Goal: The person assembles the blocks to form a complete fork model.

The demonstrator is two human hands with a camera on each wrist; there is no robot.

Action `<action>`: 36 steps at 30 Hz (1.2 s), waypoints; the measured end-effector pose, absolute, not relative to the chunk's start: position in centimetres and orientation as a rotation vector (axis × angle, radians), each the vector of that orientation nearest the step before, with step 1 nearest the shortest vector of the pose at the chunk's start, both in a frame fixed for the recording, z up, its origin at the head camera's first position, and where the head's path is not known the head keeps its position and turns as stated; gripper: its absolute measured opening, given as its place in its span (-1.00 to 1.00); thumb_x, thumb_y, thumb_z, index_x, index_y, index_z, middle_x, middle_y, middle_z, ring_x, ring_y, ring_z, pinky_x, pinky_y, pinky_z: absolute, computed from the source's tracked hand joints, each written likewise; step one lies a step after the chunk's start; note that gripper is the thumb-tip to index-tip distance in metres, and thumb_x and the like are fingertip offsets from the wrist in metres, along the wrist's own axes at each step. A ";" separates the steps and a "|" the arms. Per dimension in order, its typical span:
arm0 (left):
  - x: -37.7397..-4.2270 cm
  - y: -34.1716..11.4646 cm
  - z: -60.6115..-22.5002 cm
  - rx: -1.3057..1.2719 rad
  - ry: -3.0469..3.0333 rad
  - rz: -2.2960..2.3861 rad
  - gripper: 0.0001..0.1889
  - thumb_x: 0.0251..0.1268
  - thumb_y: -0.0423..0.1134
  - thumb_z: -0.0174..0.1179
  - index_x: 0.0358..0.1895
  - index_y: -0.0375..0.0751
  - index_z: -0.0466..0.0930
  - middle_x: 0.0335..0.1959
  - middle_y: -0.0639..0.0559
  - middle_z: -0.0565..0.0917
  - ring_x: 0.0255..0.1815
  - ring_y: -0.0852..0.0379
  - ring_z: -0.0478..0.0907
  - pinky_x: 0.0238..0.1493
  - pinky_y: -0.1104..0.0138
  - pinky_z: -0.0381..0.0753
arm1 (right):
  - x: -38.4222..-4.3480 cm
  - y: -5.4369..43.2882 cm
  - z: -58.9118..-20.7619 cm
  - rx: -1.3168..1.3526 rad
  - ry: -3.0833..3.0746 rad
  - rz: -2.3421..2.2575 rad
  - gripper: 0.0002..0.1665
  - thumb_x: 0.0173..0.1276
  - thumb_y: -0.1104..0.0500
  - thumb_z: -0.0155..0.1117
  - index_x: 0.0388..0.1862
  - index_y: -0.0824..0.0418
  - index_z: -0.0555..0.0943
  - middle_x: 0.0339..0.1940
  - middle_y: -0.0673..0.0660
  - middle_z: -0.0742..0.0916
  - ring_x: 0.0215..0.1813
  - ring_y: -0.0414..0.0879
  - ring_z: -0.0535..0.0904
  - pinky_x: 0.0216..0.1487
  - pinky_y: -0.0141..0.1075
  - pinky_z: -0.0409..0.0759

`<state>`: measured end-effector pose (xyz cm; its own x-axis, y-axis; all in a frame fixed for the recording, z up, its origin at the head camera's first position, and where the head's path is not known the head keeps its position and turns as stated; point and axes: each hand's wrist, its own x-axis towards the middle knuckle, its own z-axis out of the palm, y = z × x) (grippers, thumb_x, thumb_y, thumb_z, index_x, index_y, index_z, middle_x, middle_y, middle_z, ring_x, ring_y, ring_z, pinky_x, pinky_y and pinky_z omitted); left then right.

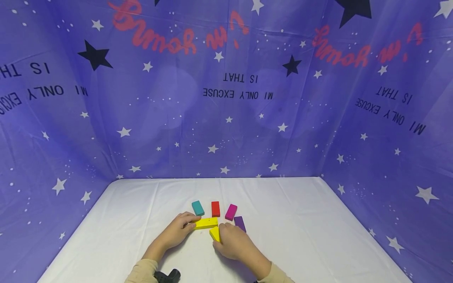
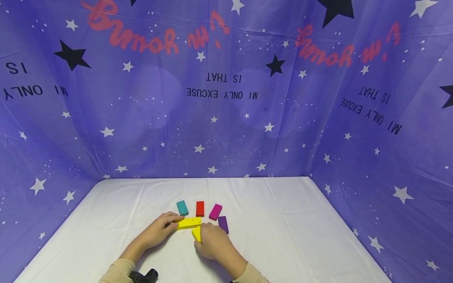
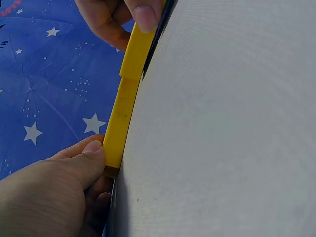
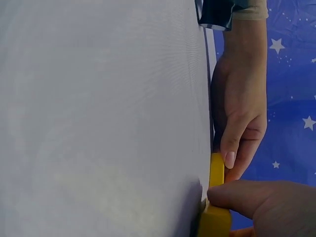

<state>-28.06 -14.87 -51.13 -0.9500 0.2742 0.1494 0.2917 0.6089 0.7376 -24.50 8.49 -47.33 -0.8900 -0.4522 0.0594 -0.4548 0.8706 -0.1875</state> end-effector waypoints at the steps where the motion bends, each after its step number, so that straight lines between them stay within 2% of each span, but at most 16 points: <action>1: -28.1 -14.9 -51.1 -0.494 -2.799 -1.291 -0.70 0.46 -0.23 0.12 0.18 -0.01 0.64 0.04 0.20 0.64 0.21 0.03 0.50 0.34 -0.06 0.46 | -24.5 8.5 -47.4 0.731 -3.032 0.320 -0.47 0.27 -0.16 0.33 -0.08 0.27 0.60 -0.53 -0.08 0.48 -0.48 -0.22 0.36 -0.45 -0.37 0.39; 9: -28.1 -14.9 -51.1 -0.510 -2.802 -1.304 -0.69 0.46 -0.22 0.12 0.18 -0.03 0.64 0.04 0.20 0.63 0.21 0.04 0.49 0.32 -0.05 0.47 | -24.7 8.4 -47.7 0.697 -3.077 0.388 -0.50 0.22 -0.19 0.37 -0.22 0.22 0.53 -0.58 -0.05 0.46 -0.54 -0.21 0.34 -0.53 -0.40 0.36; 13: -28.1 -15.0 -51.1 -0.511 -2.797 -1.312 -0.69 0.46 -0.23 0.12 0.18 -0.02 0.64 0.05 0.19 0.63 0.21 0.04 0.49 0.32 -0.06 0.46 | -24.8 8.3 -47.7 0.656 -3.111 0.422 -0.33 0.22 -0.21 0.36 -0.01 0.33 0.53 -0.55 -0.03 0.48 -0.53 -0.19 0.37 -0.52 -0.39 0.38; 17: -28.0 -15.0 -51.1 -0.509 -2.799 -1.310 -0.69 0.47 -0.24 0.11 0.18 -0.01 0.64 0.06 0.19 0.63 0.22 0.04 0.48 0.33 -0.06 0.46 | -24.8 8.2 -47.7 0.616 -3.151 0.459 -0.12 0.22 -0.23 0.36 0.23 0.43 0.45 -0.51 -0.01 0.48 -0.52 -0.18 0.39 -0.51 -0.39 0.40; 19: -28.0 -15.0 -51.1 -0.512 -2.799 -1.315 -0.69 0.47 -0.24 0.11 0.19 -0.02 0.64 0.06 0.18 0.63 0.22 0.04 0.48 0.33 -0.06 0.46 | -24.8 8.1 -47.7 0.605 -3.162 0.484 -0.11 0.22 -0.22 0.36 0.24 0.43 0.43 -0.52 -0.01 0.49 -0.53 -0.18 0.40 -0.53 -0.39 0.41; 30: -28.0 -15.1 -51.2 -0.526 -2.792 -1.305 -0.69 0.47 -0.23 0.11 0.19 -0.02 0.63 0.06 0.19 0.63 0.22 0.03 0.48 0.33 -0.08 0.45 | -24.6 8.7 -47.5 0.590 -3.194 0.543 -0.18 0.18 -0.34 0.36 0.12 0.27 0.46 -0.48 -0.01 0.51 -0.46 -0.16 0.42 -0.45 -0.31 0.45; 33: -28.0 -15.1 -51.2 -0.529 -2.794 -1.308 -0.69 0.47 -0.22 0.11 0.19 -0.02 0.63 0.05 0.19 0.63 0.22 0.03 0.48 0.33 -0.08 0.45 | -24.7 9.1 -47.1 0.647 -3.202 0.559 -0.19 0.16 -0.34 0.39 0.17 0.17 0.44 -0.40 -0.04 0.55 -0.38 -0.18 0.45 -0.37 -0.28 0.52; 36: -28.1 -15.1 -51.3 -0.526 -2.793 -1.301 -0.69 0.46 -0.23 0.11 0.19 -0.01 0.63 0.05 0.20 0.63 0.21 0.03 0.49 0.32 -0.07 0.47 | -24.8 9.7 -46.7 0.752 -3.214 0.529 -0.13 0.14 -0.34 0.41 0.31 0.05 0.39 -0.24 -0.06 0.61 -0.26 -0.23 0.49 -0.20 -0.25 0.60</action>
<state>-28.08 -15.11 -51.30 -0.9433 0.2941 0.1540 0.3072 0.5972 0.7409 -24.77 9.67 -46.74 -0.8795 -0.4601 -0.1217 -0.3968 0.8501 -0.3462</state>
